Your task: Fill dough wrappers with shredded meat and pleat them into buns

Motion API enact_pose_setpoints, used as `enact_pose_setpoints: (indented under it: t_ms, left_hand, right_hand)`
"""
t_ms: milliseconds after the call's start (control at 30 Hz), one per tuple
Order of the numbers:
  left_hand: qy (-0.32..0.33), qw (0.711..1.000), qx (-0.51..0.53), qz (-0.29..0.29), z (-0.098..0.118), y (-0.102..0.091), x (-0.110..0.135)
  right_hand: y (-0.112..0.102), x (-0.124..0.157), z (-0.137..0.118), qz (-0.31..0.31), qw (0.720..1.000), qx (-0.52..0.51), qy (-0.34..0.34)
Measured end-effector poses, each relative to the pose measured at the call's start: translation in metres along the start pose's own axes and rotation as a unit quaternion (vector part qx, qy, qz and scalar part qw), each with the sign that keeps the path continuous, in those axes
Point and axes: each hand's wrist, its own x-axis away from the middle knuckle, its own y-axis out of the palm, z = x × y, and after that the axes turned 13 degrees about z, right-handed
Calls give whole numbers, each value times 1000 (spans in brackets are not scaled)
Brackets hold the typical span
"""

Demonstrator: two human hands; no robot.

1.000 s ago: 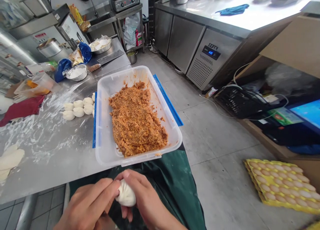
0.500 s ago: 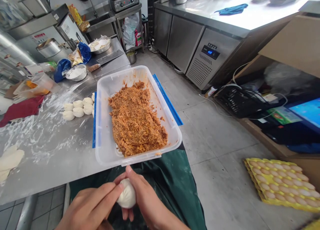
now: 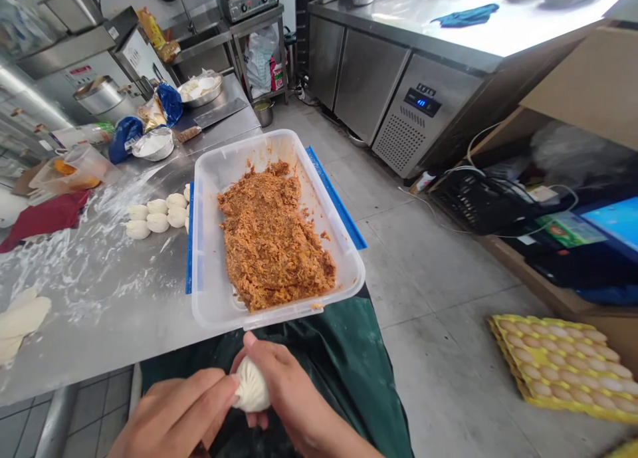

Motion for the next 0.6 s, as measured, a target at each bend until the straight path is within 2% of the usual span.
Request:
enact_pose_setpoints:
  t_ms: [100, 200, 267, 367, 433, 500, 600]
  left_hand:
    - [19, 999, 24, -11, -2, 2, 1]
    - [-9, 1000, 17, -13, -2, 2, 3]
    - [-28, 1000, 9, -8, -2, 2, 3]
    - [-13, 1000, 22, -7, -3, 4, 4]
    - [-3, 999, 32, -17, -3, 5, 5]
    - [-15, 999, 32, -17, -2, 5, 5]
    - [-52, 999, 15, 4, 0, 3, 4]
  right_hand:
    - [0, 0, -1, 0, 1000, 11, 9]
    - [-1, -1, 0, -31, 999, -7, 24]
    - [-1, -3, 2, -17, 1000, -4, 12]
    - [0, -4, 3, 3, 1000, 8, -2]
    - [-1, -4, 2, -19, 1000, 12, 10]
    - [-2, -4, 1, -39, 999, 13, 21]
    - [-2, -6, 2, -21, 1000, 15, 15]
